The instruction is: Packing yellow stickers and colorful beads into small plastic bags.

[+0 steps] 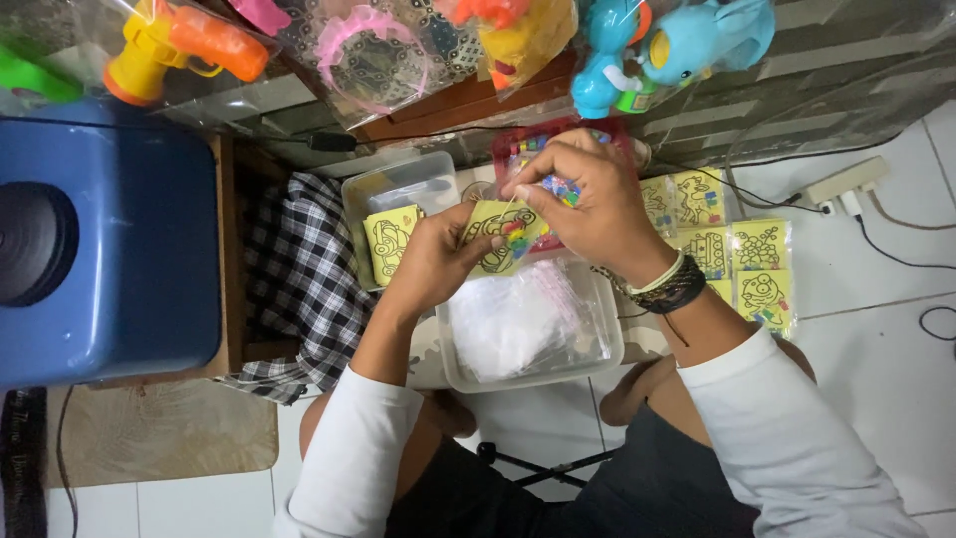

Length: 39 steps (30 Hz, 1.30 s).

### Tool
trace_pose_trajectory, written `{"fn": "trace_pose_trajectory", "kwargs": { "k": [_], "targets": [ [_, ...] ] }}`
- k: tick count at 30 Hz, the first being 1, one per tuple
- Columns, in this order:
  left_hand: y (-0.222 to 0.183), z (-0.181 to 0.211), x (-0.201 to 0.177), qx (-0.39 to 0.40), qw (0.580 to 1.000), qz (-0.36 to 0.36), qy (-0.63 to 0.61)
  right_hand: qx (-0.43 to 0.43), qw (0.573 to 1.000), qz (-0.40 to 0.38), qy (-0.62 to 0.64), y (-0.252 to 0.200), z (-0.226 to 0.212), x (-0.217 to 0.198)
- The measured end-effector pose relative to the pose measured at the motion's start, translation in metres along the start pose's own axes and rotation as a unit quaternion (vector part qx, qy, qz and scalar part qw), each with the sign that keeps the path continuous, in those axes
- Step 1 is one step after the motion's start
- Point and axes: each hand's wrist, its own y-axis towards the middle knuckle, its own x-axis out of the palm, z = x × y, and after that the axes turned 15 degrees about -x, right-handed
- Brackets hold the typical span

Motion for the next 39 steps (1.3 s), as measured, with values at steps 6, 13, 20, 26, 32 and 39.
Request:
{"fn": "trace_pose_trajectory", "kwargs": {
  "k": [6, 13, 20, 26, 32, 39],
  "targets": [
    [-0.001, -0.002, -0.003, -0.013, 0.998, -0.016, -0.055, -0.074, 0.995, -0.012, -0.072, 0.005, 0.003, 0.01],
    [0.001, -0.013, -0.009, -0.008, 0.991, -0.049, -0.124, -0.091, 0.993, -0.067, -0.043, 0.009, 0.003, 0.007],
    [-0.001, -0.012, -0.013, 0.022, 0.988, -0.037, -0.151, -0.039, 0.996, -0.025, 0.078, 0.01, 0.007, 0.007],
    [-0.003, -0.009, -0.012, 0.051, 0.986, -0.037, -0.153, -0.047, 0.993, 0.01, 0.111, 0.003, 0.012, 0.014],
    [-0.004, 0.001, -0.008, 0.079, 0.982, 0.001, -0.169, -0.064, 0.993, 0.013, 0.103, 0.005, 0.01, 0.013],
    [0.004, -0.002, -0.003, 0.084, 0.981, 0.115, -0.129, 0.007, 0.981, 0.067, 0.182, -0.001, 0.019, 0.021]
  ]
}}
